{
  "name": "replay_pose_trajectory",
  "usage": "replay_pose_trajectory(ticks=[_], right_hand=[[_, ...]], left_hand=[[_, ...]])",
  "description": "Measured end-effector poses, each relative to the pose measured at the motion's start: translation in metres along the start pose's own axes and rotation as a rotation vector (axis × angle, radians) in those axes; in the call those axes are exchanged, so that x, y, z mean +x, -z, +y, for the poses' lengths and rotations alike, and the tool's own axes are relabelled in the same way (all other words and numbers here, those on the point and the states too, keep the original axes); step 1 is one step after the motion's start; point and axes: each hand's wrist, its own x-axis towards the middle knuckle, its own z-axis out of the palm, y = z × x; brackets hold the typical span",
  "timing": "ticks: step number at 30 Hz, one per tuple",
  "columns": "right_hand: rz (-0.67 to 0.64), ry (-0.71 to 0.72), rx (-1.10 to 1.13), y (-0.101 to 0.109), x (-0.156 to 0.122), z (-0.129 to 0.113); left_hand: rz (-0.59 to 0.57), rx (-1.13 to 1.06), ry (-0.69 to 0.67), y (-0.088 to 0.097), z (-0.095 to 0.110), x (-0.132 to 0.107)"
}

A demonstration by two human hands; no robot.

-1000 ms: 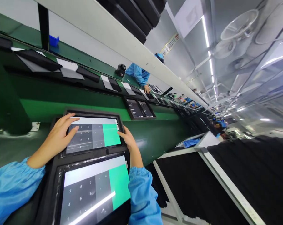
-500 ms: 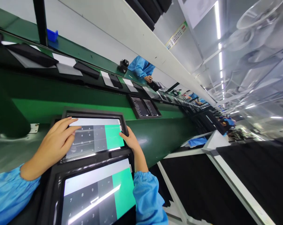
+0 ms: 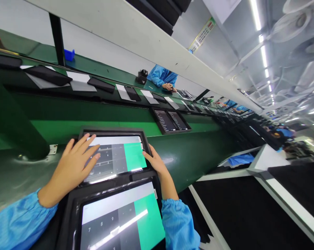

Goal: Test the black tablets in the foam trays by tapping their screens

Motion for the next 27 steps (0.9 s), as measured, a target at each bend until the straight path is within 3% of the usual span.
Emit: replay_pose_trajectory(ticks=[5, 10, 14, 20, 27], right_hand=[[-0.022, 0.025, 0.050, 0.002, -0.001, 0.003], [-0.036, 0.034, -0.027, 0.000, 0.000, 0.004], [0.017, 0.006, -0.107, -0.003, 0.000, 0.000], [-0.113, 0.012, 0.023, 0.003, -0.006, -0.003], [0.029, -0.079, -0.037, -0.005, 0.006, -0.001]], left_hand=[[0.078, -0.012, -0.026, 0.004, 0.003, -0.004], [0.244, -0.134, 0.092, 0.007, 0.008, -0.008], [0.197, -0.193, 0.065, 0.003, 0.003, -0.009], [0.185, -0.251, 0.015, -0.004, -0.003, -0.010], [0.113, -0.330, -0.001, -0.002, -0.004, -0.004]])
